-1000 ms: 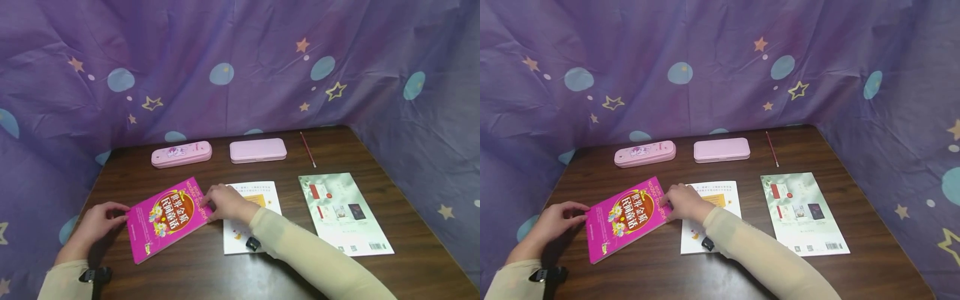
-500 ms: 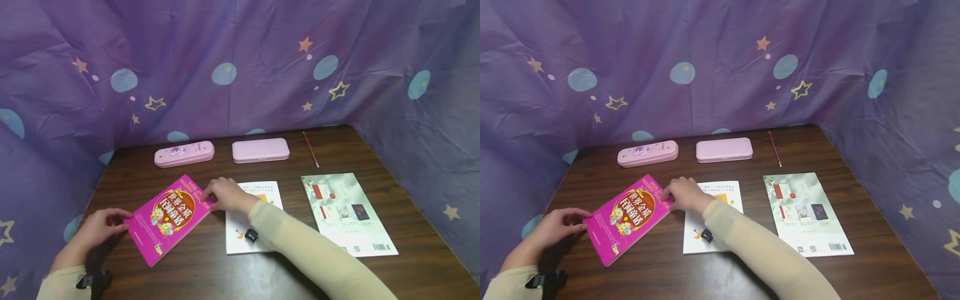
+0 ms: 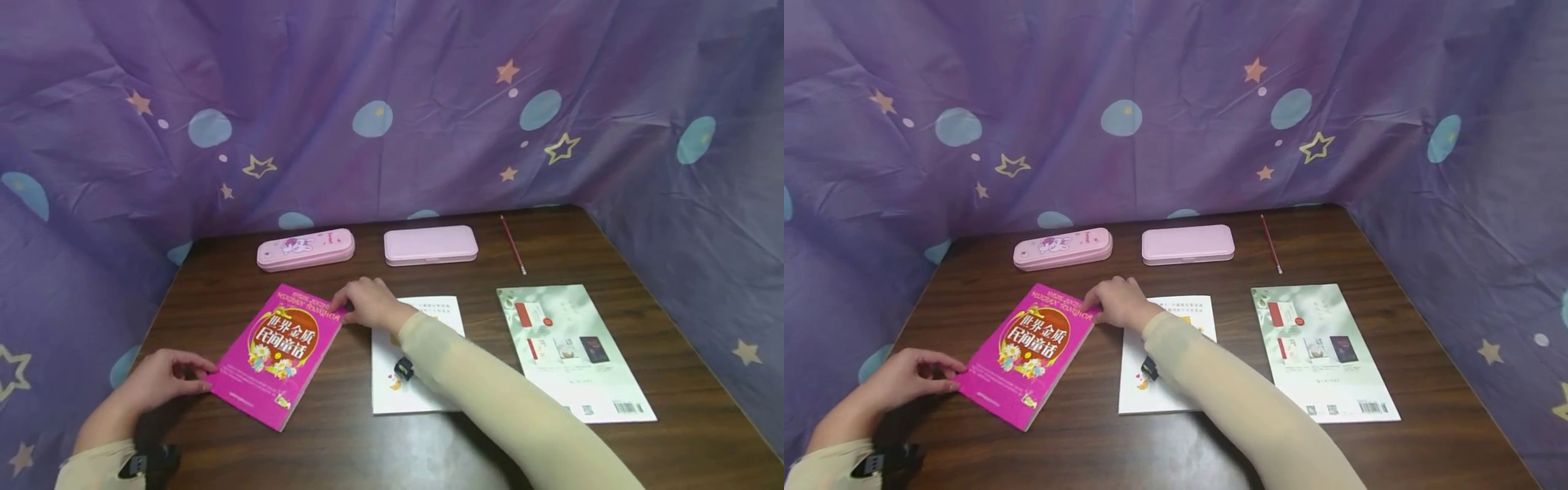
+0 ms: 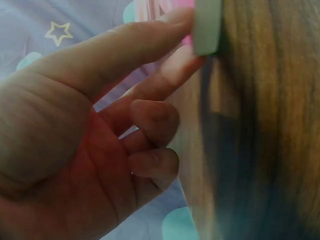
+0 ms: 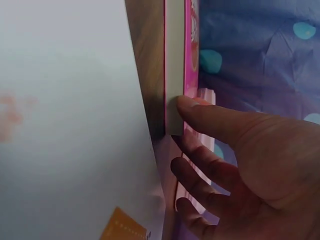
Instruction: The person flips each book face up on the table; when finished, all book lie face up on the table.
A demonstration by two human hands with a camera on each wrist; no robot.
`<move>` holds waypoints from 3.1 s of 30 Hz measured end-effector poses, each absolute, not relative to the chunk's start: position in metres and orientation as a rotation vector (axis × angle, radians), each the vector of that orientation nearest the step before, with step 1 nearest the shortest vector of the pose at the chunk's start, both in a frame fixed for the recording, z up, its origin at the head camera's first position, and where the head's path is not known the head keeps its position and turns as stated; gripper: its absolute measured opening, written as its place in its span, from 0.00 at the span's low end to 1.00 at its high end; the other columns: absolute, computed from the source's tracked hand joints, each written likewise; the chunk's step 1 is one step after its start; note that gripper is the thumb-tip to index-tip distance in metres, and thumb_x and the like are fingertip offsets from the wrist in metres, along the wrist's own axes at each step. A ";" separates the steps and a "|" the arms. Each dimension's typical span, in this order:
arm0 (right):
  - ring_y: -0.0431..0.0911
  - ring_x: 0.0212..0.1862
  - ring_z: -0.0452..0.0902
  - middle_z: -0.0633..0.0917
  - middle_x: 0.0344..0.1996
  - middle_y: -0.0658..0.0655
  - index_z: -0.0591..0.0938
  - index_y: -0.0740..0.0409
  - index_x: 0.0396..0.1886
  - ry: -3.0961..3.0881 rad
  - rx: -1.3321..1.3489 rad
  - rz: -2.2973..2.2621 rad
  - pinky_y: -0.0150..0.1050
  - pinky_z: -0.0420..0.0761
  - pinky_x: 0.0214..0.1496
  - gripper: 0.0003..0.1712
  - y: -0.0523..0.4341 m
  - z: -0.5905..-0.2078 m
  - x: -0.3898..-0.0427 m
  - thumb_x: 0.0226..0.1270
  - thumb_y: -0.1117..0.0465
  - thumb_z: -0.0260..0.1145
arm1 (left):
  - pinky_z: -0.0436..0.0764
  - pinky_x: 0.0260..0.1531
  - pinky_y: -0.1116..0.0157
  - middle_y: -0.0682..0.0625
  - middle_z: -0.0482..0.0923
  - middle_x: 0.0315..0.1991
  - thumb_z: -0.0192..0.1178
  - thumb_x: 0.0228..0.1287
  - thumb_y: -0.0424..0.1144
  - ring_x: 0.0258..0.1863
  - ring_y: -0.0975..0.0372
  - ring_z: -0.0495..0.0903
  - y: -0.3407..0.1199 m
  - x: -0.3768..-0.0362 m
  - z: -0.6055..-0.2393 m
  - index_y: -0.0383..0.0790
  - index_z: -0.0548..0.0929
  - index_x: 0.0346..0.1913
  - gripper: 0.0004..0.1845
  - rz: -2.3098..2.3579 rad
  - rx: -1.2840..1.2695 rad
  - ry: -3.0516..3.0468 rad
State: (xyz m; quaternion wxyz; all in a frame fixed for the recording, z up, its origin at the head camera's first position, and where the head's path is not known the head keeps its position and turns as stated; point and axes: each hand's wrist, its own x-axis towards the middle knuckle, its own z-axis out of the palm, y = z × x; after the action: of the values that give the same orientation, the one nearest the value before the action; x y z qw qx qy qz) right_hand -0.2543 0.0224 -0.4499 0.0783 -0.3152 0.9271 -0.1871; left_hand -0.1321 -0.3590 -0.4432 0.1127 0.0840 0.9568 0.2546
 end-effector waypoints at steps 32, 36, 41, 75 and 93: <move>0.49 0.63 0.78 0.86 0.59 0.46 0.87 0.38 0.57 2.845 -0.884 -0.588 0.52 0.73 0.62 0.22 0.021 -0.456 -0.271 0.63 0.49 0.77 | 0.70 0.25 0.69 0.59 0.78 0.22 0.74 0.60 0.43 0.23 0.72 0.71 -0.316 -0.121 -0.434 0.44 0.89 0.37 0.08 0.790 0.352 2.774; 0.52 0.64 0.77 0.84 0.60 0.49 0.87 0.39 0.57 2.861 -0.859 -0.600 0.54 0.72 0.63 0.20 0.043 -0.456 -0.263 0.65 0.48 0.75 | 0.68 0.25 0.67 0.55 0.77 0.24 0.71 0.64 0.42 0.24 0.66 0.71 -0.295 -0.127 -0.431 0.41 0.89 0.43 0.09 0.740 0.190 2.981; 0.53 0.65 0.76 0.83 0.60 0.52 0.87 0.41 0.57 2.889 -0.824 -0.617 0.57 0.71 0.66 0.19 0.073 -0.452 -0.253 0.68 0.49 0.73 | 0.70 0.26 0.64 0.48 0.82 0.31 0.68 0.66 0.40 0.28 0.60 0.73 -0.270 -0.136 -0.430 0.36 0.87 0.50 0.14 0.771 0.080 3.065; 0.59 0.65 0.76 0.84 0.61 0.57 0.87 0.46 0.58 2.996 -0.680 -0.489 0.62 0.72 0.65 0.18 0.213 -0.453 -0.216 0.69 0.55 0.72 | 0.78 0.37 0.63 0.54 0.86 0.39 0.75 0.58 0.39 0.34 0.63 0.80 -0.121 -0.136 -0.448 0.48 0.86 0.46 0.13 0.888 0.549 2.861; 0.59 0.66 0.77 0.84 0.61 0.58 0.86 0.52 0.57 2.899 -0.802 -0.564 0.61 0.73 0.70 0.23 0.236 -0.461 -0.220 0.61 0.67 0.75 | 0.80 0.44 0.61 0.56 0.81 0.38 0.79 0.50 0.43 0.40 0.63 0.80 -0.103 -0.120 -0.460 0.49 0.86 0.45 0.18 0.804 0.728 2.779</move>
State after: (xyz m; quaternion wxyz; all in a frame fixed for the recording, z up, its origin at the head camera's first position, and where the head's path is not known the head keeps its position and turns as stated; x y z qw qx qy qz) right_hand -0.2201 0.2361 -0.4614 0.0404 -0.2619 0.9465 -0.1842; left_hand -0.1201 -0.1025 -0.4599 0.0790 0.2431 0.9287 0.2687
